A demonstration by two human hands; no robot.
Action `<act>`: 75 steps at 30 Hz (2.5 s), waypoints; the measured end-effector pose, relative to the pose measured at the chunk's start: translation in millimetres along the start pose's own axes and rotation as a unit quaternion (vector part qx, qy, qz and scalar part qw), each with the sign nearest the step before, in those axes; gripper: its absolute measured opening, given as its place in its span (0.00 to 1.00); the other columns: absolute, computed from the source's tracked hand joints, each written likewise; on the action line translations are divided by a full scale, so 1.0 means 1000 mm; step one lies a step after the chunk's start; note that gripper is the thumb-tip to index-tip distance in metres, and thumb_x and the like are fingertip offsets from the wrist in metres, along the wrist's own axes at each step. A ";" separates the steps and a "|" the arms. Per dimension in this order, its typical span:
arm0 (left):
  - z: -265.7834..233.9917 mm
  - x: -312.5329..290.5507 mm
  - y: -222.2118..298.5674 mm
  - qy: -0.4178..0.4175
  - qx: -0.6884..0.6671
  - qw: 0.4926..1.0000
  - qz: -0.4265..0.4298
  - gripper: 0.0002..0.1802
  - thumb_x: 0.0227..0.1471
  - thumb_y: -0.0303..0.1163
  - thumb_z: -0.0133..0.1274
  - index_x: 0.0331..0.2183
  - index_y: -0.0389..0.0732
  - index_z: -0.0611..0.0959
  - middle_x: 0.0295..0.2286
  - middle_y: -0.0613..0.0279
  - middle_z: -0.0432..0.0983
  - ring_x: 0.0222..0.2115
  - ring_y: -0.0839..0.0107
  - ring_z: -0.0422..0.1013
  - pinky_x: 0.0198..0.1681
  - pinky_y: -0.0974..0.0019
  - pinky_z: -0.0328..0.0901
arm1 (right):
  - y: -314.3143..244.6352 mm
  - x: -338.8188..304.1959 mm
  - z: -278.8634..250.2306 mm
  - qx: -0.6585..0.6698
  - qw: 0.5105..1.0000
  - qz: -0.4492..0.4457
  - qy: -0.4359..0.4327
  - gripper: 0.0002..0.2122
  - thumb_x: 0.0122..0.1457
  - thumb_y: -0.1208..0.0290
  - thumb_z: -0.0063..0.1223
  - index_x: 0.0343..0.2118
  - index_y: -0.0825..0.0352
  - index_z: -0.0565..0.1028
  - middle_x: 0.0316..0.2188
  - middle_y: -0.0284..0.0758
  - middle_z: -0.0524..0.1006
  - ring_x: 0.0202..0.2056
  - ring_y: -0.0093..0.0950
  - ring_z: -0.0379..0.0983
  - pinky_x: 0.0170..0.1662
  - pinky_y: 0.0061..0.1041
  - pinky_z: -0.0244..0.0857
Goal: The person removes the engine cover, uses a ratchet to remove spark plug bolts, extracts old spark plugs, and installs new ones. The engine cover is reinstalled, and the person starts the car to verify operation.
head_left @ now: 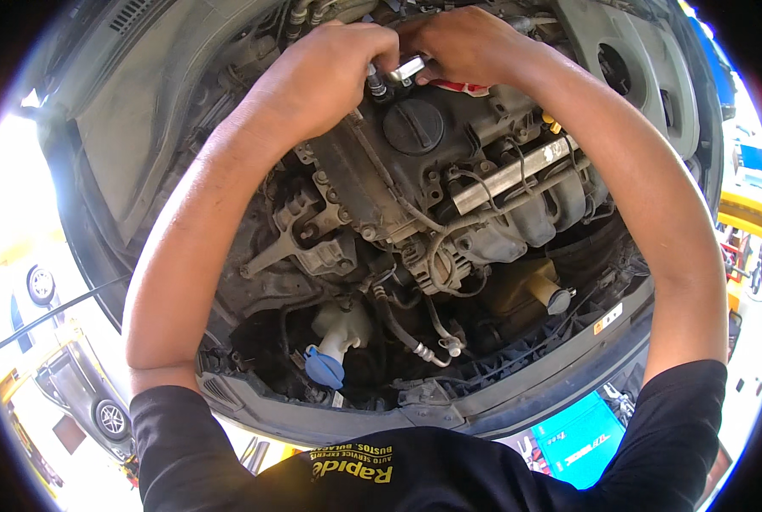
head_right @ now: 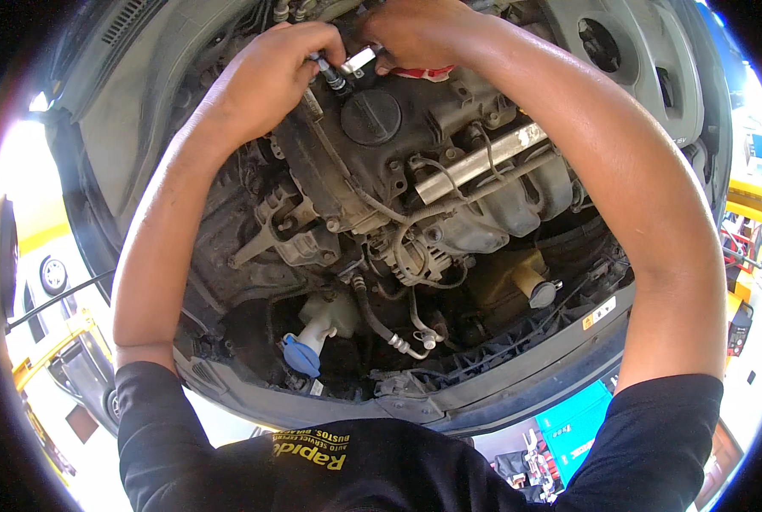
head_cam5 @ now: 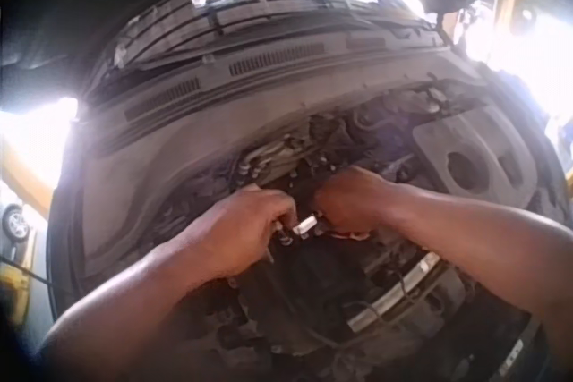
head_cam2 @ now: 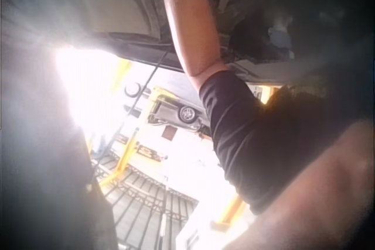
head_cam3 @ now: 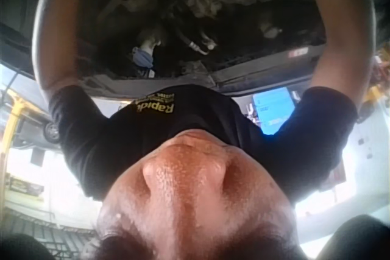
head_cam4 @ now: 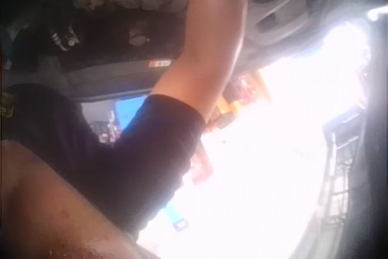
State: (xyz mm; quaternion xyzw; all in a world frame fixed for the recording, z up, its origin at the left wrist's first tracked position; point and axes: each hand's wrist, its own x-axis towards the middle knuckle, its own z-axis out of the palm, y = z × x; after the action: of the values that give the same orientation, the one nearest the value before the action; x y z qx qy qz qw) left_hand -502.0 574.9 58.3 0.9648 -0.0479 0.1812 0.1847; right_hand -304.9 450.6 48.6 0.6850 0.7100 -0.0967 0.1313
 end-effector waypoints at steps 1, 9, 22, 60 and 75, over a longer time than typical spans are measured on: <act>-0.001 0.001 0.003 0.005 -0.045 0.999 -0.020 0.18 0.60 0.42 0.59 0.47 0.42 0.82 0.30 0.49 0.81 0.33 0.53 0.79 0.39 0.56 0.71 | 0.001 0.000 -0.001 0.014 1.000 0.011 -0.003 0.12 0.56 0.59 0.59 0.35 0.63 0.83 0.31 0.45 0.83 0.36 0.45 0.81 0.38 0.45 0.74; -0.010 0.009 0.003 -0.147 0.083 0.963 -0.210 0.15 0.65 0.41 0.52 0.45 0.41 0.81 0.33 0.50 0.83 0.36 0.49 0.79 0.43 0.48 0.72 | -0.001 -0.003 -0.004 0.025 0.996 -0.035 0.084 0.11 0.54 0.62 0.60 0.35 0.63 0.83 0.32 0.45 0.84 0.39 0.46 0.81 0.41 0.45 0.74; -0.016 0.019 0.008 -0.171 0.073 0.948 -0.259 0.08 0.63 0.31 0.52 0.39 0.36 0.80 0.42 0.53 0.79 0.38 0.50 0.77 0.44 0.50 0.69 | 0.000 -0.003 -0.001 0.019 0.996 -0.036 0.076 0.13 0.56 0.61 0.60 0.39 0.63 0.82 0.36 0.43 0.84 0.42 0.45 0.81 0.44 0.45 0.74; 0.002 -0.017 -0.004 0.002 -0.293 0.918 -0.268 0.14 0.59 0.20 0.58 0.48 0.35 0.82 0.45 0.60 0.82 0.46 0.76 0.76 0.55 0.70 0.69 | -0.011 -0.018 -0.025 0.136 0.989 0.051 0.022 0.11 0.55 0.62 0.63 0.36 0.64 0.83 0.34 0.46 0.83 0.43 0.45 0.81 0.45 0.42 0.73; 0.050 -0.037 -0.003 0.094 -0.215 0.922 -0.308 0.17 0.52 0.38 0.69 0.43 0.45 0.88 0.34 0.62 0.85 0.43 0.70 0.77 0.48 0.63 0.69 | -0.046 -0.017 -0.076 0.012 0.984 -0.107 0.139 0.11 0.55 0.62 0.58 0.31 0.66 0.81 0.31 0.45 0.83 0.37 0.44 0.82 0.40 0.42 0.76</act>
State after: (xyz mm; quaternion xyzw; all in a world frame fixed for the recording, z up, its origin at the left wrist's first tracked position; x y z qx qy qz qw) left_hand -519.8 560.1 0.7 0.8475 0.2312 0.1910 0.4380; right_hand -354.7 456.8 124.2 0.6131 0.7896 -0.0222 0.0118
